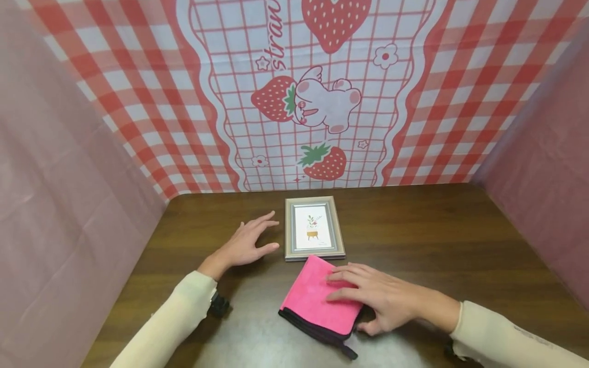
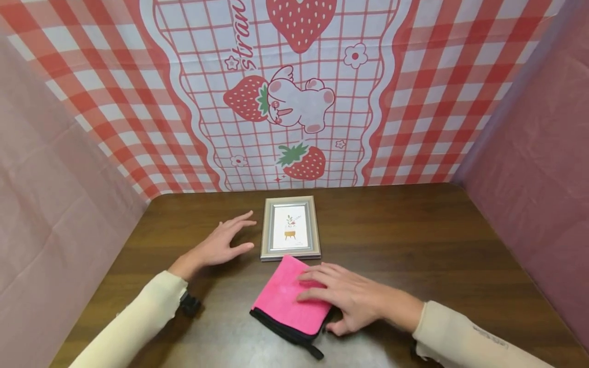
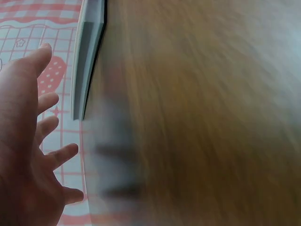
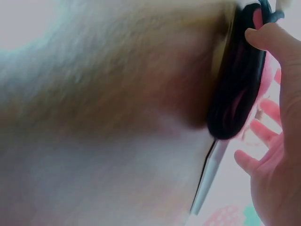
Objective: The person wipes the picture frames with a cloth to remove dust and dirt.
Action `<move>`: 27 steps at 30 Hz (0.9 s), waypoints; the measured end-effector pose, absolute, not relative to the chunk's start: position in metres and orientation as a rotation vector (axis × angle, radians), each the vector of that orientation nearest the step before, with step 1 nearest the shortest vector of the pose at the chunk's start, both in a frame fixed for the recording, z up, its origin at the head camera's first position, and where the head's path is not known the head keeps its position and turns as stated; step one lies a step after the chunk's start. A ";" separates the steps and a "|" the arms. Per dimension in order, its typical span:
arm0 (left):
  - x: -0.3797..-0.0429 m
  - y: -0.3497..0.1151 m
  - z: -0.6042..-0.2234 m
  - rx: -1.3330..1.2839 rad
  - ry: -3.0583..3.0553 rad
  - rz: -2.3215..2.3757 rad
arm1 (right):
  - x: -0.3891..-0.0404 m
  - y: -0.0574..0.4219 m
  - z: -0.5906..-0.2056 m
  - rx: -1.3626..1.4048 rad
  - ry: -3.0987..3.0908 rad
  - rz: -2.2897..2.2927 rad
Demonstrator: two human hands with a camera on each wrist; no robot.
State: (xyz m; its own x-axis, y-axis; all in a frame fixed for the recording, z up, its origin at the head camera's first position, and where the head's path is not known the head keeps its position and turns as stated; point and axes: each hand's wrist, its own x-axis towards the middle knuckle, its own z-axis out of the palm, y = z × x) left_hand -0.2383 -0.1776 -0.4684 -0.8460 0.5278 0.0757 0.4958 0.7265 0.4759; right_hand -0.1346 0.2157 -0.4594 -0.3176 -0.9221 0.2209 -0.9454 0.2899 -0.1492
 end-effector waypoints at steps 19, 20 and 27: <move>-0.213 -0.208 -0.467 0.817 2.942 0.640 | -0.170 0.256 -0.459 1.454 -2.587 0.526; -0.212 -0.208 -0.466 0.819 2.942 0.638 | -0.173 0.258 -0.459 1.431 -2.598 0.529; -0.202 -0.212 -0.469 0.811 2.944 0.657 | -0.193 0.267 -0.460 1.314 -2.647 0.571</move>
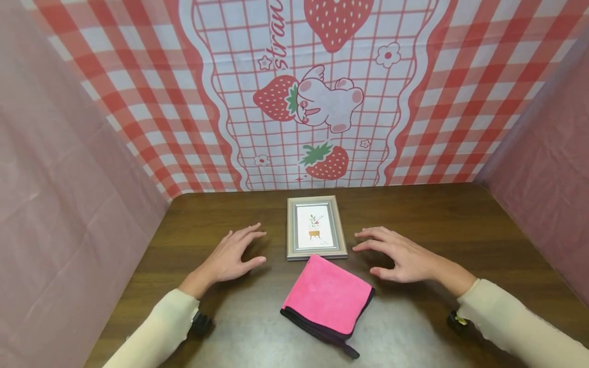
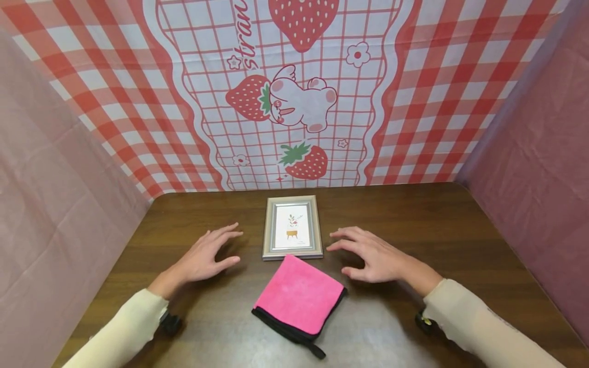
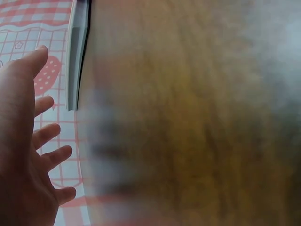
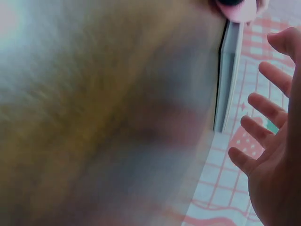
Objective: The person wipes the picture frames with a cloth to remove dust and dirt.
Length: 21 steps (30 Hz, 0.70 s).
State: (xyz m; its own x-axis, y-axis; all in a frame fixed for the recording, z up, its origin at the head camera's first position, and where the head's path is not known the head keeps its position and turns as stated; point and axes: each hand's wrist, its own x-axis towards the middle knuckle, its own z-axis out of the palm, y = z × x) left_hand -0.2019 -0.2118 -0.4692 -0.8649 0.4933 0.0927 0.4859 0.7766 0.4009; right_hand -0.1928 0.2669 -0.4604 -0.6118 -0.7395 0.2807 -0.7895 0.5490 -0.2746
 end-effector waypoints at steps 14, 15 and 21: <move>-0.184 -0.193 -0.472 0.942 2.925 0.682 | -0.236 0.262 -0.461 1.148 -2.736 0.683; -0.182 -0.190 -0.472 0.959 2.916 0.690 | -0.239 0.261 -0.461 1.136 -2.745 0.685; -0.172 -0.175 -0.471 1.052 2.879 0.710 | -0.255 0.250 -0.460 1.100 -2.785 0.685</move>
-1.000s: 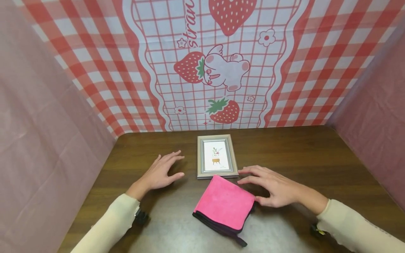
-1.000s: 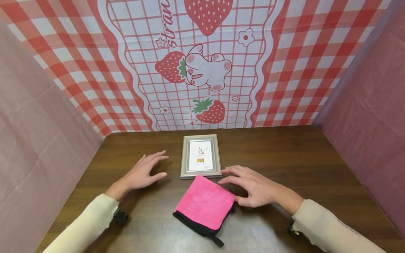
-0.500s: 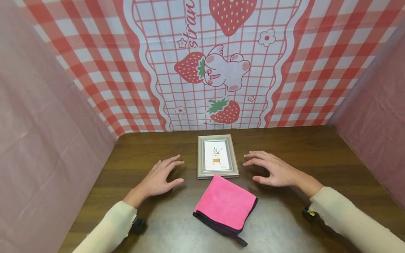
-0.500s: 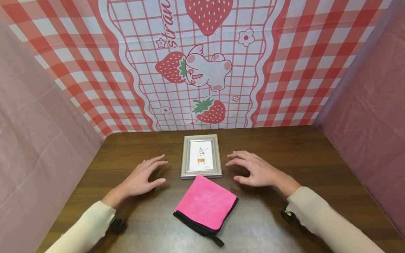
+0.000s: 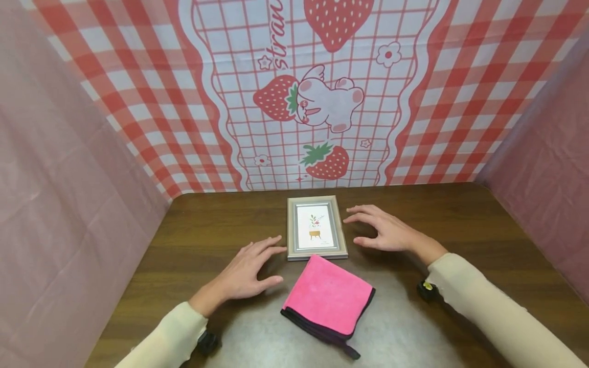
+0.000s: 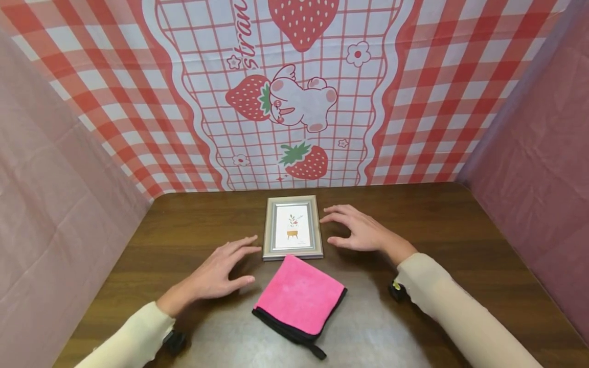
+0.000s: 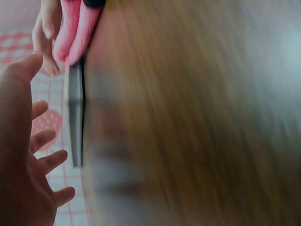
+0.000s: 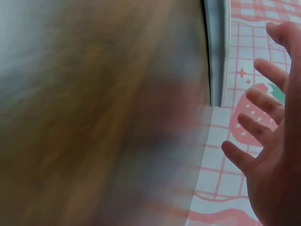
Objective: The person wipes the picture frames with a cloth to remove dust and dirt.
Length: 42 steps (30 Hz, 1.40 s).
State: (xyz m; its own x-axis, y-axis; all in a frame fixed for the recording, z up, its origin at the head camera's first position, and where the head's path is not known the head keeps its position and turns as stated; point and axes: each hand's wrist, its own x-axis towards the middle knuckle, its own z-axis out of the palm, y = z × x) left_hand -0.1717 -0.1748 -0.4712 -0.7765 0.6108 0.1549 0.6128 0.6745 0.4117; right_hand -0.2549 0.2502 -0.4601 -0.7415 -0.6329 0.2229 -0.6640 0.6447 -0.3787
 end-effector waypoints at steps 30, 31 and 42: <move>-0.130 -0.100 -0.455 -1.629 -2.705 -0.236 | -0.312 0.223 -0.464 1.029 -2.909 0.827; -0.132 -0.100 -0.456 -1.656 -2.686 -0.206 | -0.313 0.222 -0.465 1.030 -2.914 0.821; -0.138 -0.094 -0.458 -1.836 -2.497 0.129 | -0.318 0.219 -0.468 1.036 -2.932 0.778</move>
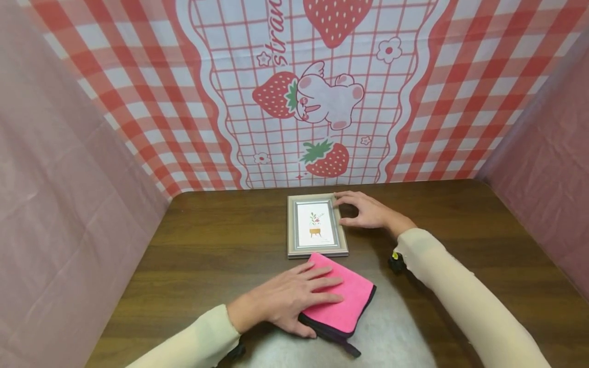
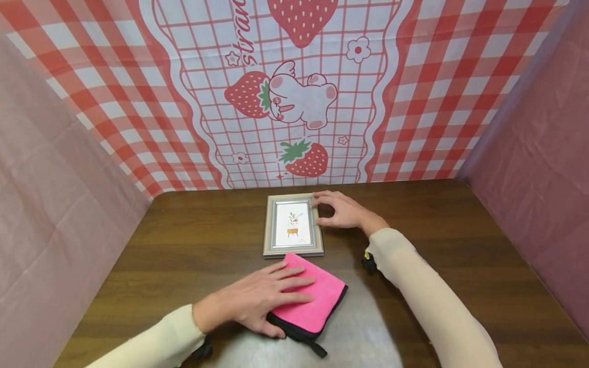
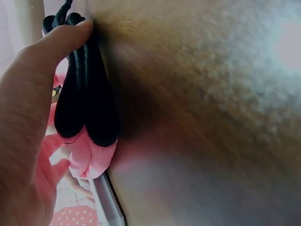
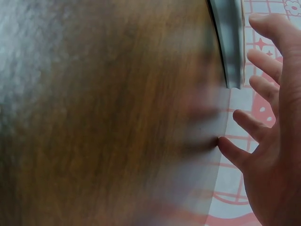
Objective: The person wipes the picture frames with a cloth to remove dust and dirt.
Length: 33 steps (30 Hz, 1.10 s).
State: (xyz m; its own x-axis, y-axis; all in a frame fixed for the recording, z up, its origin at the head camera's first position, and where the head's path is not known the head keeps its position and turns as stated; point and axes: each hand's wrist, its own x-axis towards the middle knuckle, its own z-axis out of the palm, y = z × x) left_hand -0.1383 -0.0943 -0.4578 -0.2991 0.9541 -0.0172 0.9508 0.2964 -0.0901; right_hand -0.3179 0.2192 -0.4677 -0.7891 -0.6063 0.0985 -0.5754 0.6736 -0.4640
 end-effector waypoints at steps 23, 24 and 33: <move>-0.147 -0.081 -0.454 -1.893 -2.618 0.120 | -0.318 0.221 -0.482 -1.027 2.782 -0.814; -0.147 -0.080 -0.454 -1.890 -2.622 0.131 | -0.318 0.221 -0.482 -1.019 2.774 -0.820; -0.146 -0.076 -0.455 -1.852 -2.671 0.122 | -0.316 0.219 -0.478 -0.939 2.739 -0.826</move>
State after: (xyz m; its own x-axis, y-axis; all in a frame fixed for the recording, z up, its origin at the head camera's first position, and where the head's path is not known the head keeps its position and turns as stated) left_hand -0.1465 -0.0761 -0.4550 -0.3473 0.9282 -0.1338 0.9365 0.3506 0.0015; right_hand -0.3157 0.2195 -0.4775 -0.7979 -0.6006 0.0522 -0.5292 0.6564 -0.5377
